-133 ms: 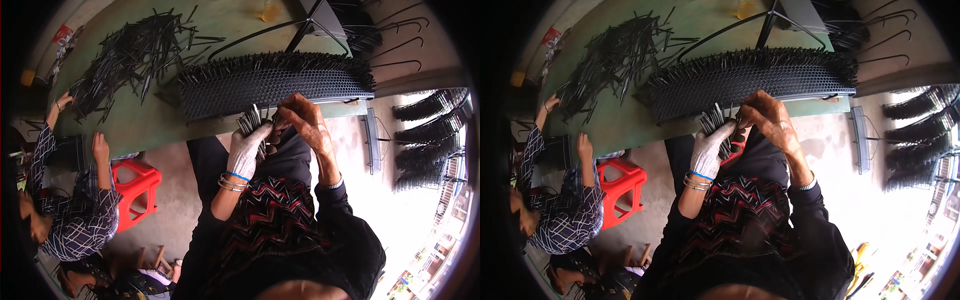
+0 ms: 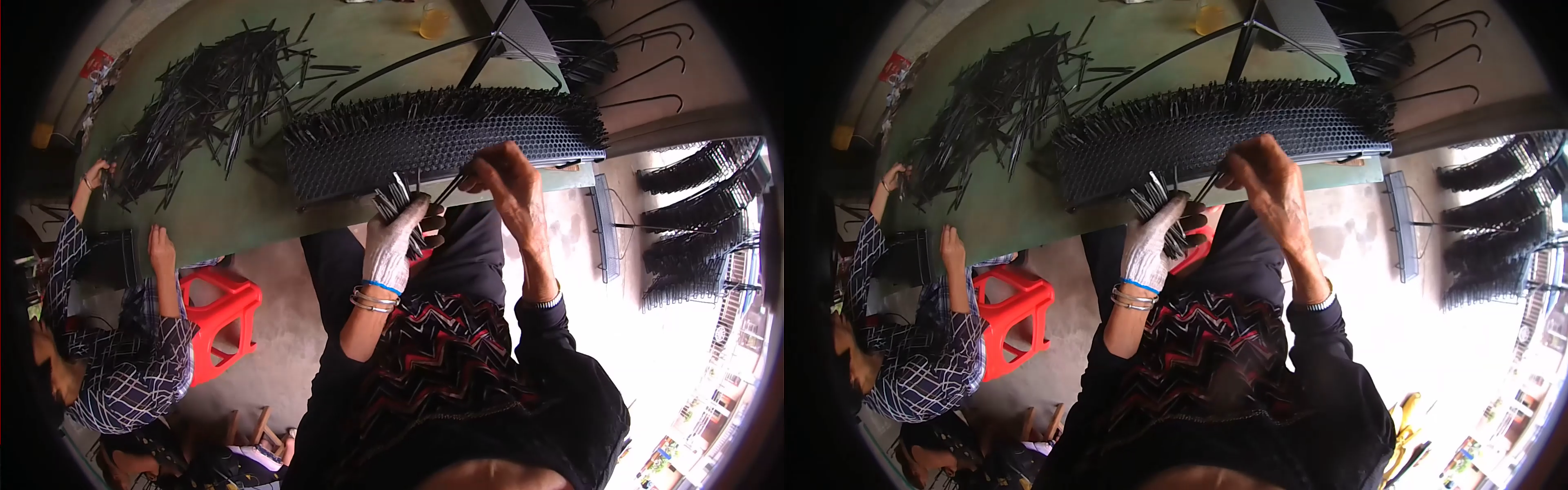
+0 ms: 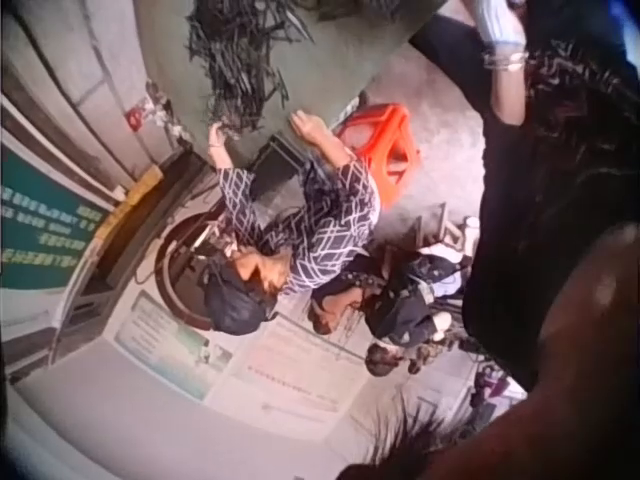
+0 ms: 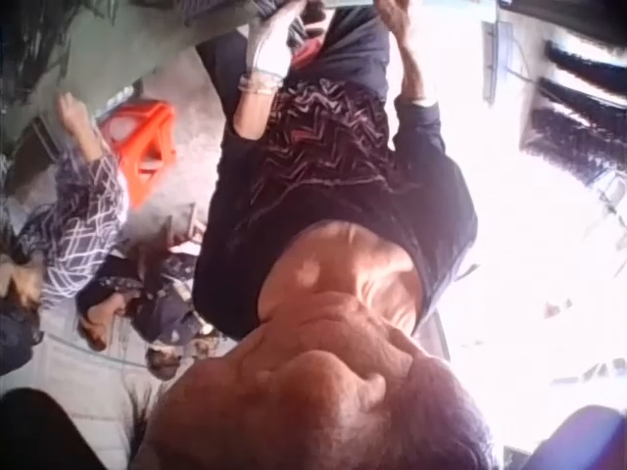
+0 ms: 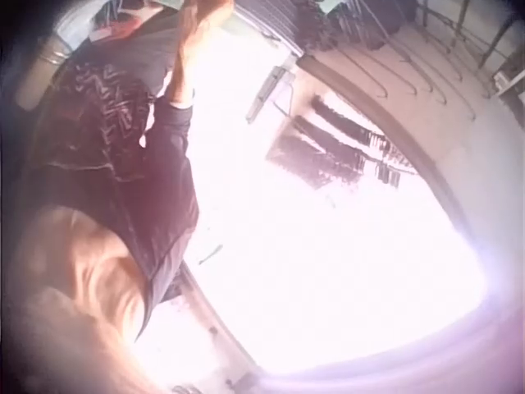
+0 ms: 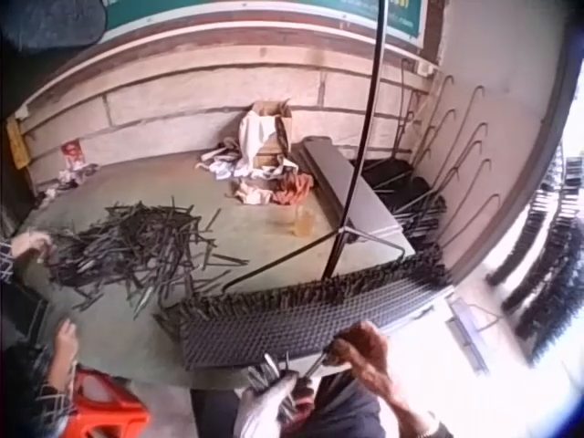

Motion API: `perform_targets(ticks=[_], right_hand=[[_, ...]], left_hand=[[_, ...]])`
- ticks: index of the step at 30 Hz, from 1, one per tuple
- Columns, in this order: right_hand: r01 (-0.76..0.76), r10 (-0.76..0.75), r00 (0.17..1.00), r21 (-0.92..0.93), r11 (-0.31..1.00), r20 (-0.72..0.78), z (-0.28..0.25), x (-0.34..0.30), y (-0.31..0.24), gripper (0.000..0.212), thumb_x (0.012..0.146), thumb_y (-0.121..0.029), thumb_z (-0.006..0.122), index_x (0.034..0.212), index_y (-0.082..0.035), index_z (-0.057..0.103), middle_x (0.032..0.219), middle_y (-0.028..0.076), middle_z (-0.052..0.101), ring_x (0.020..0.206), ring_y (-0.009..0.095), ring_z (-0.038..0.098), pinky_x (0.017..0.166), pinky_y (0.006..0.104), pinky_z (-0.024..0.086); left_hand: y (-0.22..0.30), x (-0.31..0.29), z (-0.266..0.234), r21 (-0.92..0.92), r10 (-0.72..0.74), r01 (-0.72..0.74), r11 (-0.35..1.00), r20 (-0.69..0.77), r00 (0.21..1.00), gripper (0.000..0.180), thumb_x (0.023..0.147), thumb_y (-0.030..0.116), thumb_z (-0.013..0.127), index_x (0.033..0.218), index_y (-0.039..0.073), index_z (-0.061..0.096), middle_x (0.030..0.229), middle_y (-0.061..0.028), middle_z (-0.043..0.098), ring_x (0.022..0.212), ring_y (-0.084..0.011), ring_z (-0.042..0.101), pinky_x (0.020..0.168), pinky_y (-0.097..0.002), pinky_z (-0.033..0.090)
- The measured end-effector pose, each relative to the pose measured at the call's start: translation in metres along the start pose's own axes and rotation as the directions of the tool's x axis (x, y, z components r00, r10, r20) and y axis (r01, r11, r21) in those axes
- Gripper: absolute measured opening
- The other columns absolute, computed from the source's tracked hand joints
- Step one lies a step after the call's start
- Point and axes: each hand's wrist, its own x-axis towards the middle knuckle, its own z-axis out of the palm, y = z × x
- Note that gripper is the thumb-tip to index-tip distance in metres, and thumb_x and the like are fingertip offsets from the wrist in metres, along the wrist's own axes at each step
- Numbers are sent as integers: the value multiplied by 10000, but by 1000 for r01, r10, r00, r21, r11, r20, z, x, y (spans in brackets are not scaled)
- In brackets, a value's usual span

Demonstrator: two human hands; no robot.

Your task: Manually inserting thin plastic strips into a perforated base plate for product assembly.

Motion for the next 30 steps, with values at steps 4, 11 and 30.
perform_targets(ticks=[4,11,30], right_hand=[[257,-315,884,-205,945,-346,-9,19,-3,91,932,-16,572,1002,27,530,885,111,686,773,148,687,693,260,534],[297,-504,764,-475,828,-402,-19,59,13,89,935,-23,567,1008,28,560,852,109,687,826,173,702,723,255,540],[133,-580,803,-907,400,-138,-12,69,19,130,855,-108,668,983,-92,682,803,74,573,666,199,570,595,307,450]], left_hand=[[-5,12,-3,-113,-57,58,992,7,998,209,902,158,649,1035,-4,637,899,-150,700,724,-244,697,560,-345,583],[-20,24,1,-214,-56,76,974,98,994,181,922,158,625,1029,12,616,852,-131,685,689,-232,687,553,-334,583],[1,0,13,-104,-63,64,992,17,998,170,884,193,679,847,28,655,712,-54,645,545,-113,600,481,-250,481]])
